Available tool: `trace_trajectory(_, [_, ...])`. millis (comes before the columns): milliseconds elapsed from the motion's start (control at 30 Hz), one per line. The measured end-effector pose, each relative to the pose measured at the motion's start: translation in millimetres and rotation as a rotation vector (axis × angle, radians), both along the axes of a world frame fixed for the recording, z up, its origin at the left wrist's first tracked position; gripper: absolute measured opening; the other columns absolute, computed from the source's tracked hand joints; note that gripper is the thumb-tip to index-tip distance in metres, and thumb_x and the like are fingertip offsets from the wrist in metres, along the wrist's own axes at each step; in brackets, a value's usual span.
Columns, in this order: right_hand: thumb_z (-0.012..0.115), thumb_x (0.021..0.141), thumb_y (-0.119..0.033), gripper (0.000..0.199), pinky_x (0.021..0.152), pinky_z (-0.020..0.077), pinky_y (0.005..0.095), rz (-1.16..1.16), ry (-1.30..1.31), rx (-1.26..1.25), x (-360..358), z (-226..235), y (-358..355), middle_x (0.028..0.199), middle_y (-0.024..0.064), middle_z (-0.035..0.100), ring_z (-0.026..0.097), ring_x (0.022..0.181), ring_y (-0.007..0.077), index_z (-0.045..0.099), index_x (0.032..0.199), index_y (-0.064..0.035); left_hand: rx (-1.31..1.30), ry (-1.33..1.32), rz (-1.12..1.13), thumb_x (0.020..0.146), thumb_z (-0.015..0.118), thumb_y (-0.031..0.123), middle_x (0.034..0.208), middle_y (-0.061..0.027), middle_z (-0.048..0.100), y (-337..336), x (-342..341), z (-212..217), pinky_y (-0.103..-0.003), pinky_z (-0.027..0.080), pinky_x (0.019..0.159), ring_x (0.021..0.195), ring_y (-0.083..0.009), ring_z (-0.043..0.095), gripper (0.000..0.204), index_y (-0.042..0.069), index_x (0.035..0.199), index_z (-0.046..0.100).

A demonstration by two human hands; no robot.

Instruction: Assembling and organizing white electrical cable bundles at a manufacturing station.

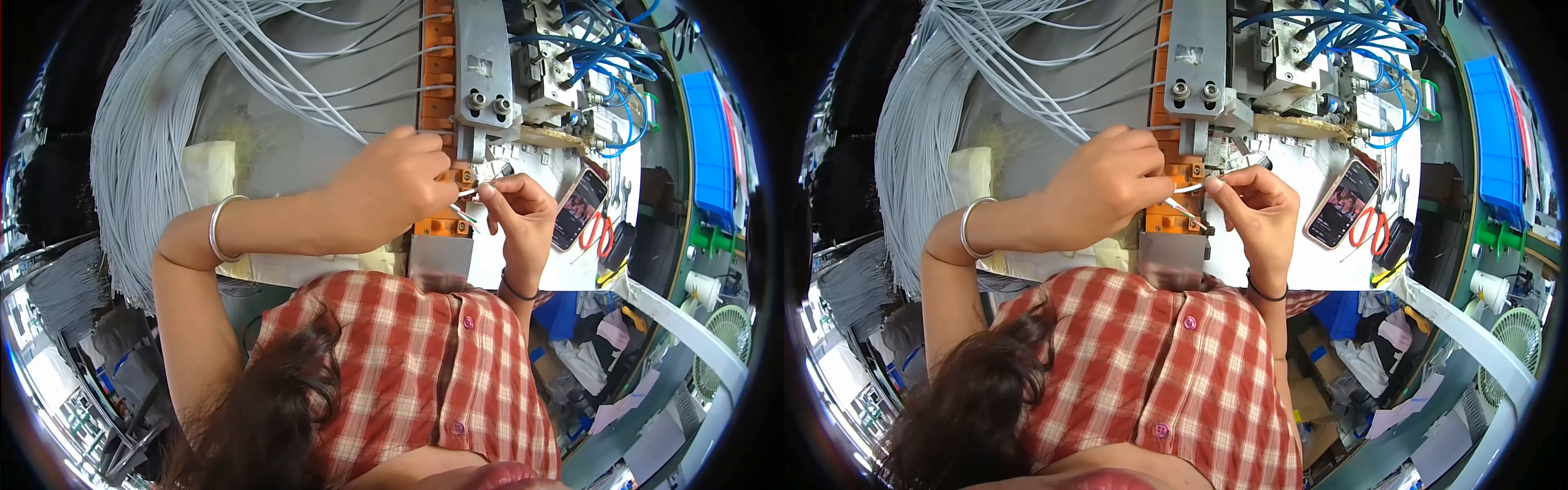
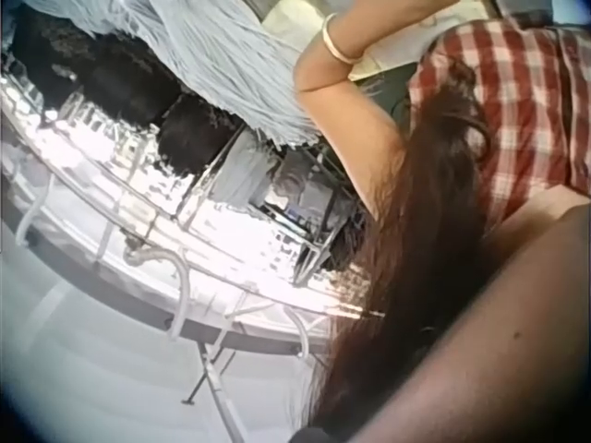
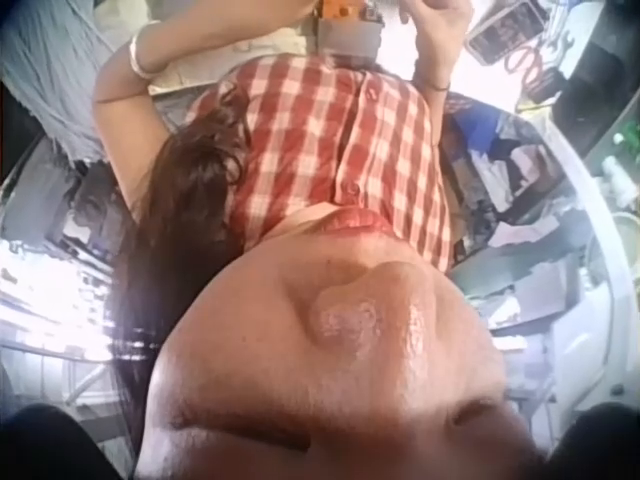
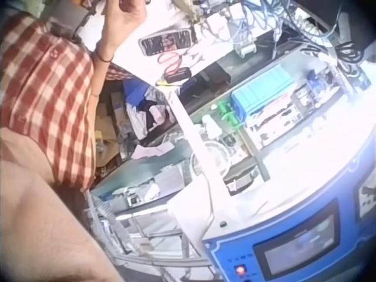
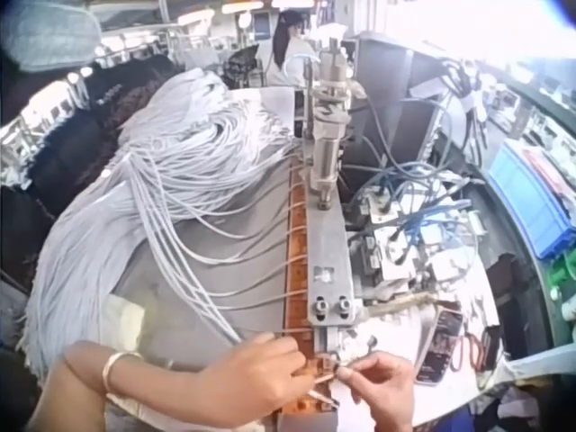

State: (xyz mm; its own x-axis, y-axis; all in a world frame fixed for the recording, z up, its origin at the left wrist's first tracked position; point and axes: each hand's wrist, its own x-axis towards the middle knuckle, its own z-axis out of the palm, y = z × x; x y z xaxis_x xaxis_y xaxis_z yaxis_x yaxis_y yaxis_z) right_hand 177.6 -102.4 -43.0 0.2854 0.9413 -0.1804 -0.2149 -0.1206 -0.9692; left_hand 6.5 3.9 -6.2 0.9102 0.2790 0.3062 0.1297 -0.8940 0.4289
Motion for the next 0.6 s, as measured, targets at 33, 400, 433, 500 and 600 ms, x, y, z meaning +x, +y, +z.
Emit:
trace_trajectory(33, [0.059, 0.081, -0.005, 0.009, 0.040, 0.0324, 0.0161, -0.012, -0.082, -0.029, 0.7, -1.7, -0.1, 0.067, 0.0025, 0.056, 0.043, 0.045, 0.0040, 0.054, 0.077, 0.0012, 0.007, -0.013, -0.007, 0.060, 0.056, -0.002, 0.068, -0.0067, 0.046, 0.4, 0.5, -0.6, -0.034, 0.036, 0.064, 0.071, -0.0238, 0.046, 0.016, 0.004, 0.074, 0.052])
trace_trajectory(400, [0.053, 0.086, -0.010, 0.009, 0.040, 0.0291, 0.0151, 0.129, 0.100, -0.194, 8.8, -8.7, 3.4, 0.061, -0.0029, 0.047, 0.038, 0.047, 0.0011, 0.051, 0.082, -0.0016, 0.025, 0.096, 0.032, 0.060, 0.056, -0.002, 0.066, -0.0063, 0.046, 1.3, -0.5, 1.9, -0.034, 0.035, 0.064, 0.071, -0.0232, 0.046, 0.017, 0.004, 0.075, 0.053])
trace_trajectory(433, [0.053, 0.085, -0.009, 0.007, 0.041, 0.0291, 0.0150, 0.096, 0.052, -0.215, 7.8, -7.0, 2.8, 0.062, -0.0030, 0.047, 0.038, 0.047, 0.0011, 0.052, 0.084, -0.0016, 0.042, 0.087, 0.019, 0.060, 0.056, -0.002, 0.066, -0.0061, 0.046, 1.3, 0.2, 1.2, -0.034, 0.035, 0.064, 0.071, -0.0229, 0.045, 0.017, 0.004, 0.076, 0.053])
trace_trajectory(500, [0.054, 0.084, -0.007, 0.006, 0.041, 0.0290, 0.0148, 0.063, 0.005, -0.235, 3.9, -0.9, 1.3, 0.062, -0.0030, 0.047, 0.038, 0.047, 0.0011, 0.052, 0.085, -0.0015, 0.058, 0.066, 0.028, 0.060, 0.057, -0.002, 0.066, -0.0060, 0.046, 1.9, 0.4, 3.1, -0.034, 0.035, 0.064, 0.071, -0.0229, 0.045, 0.016, 0.004, 0.075, 0.053])
trace_trajectory(600, [0.060, 0.081, -0.003, 0.009, 0.046, 0.0331, 0.0138, -0.070, -0.098, -0.017, -7.1, 11.2, 1.1, 0.060, -0.0044, 0.050, 0.044, 0.054, 0.0001, 0.057, 0.088, 0.0012, 0.096, 0.023, 0.058, 0.060, 0.057, -0.001, 0.066, -0.0059, 0.046, 2.7, -0.4, 7.0, -0.034, 0.035, 0.064, 0.071, -0.0227, 0.045, 0.016, 0.004, 0.074, 0.053])
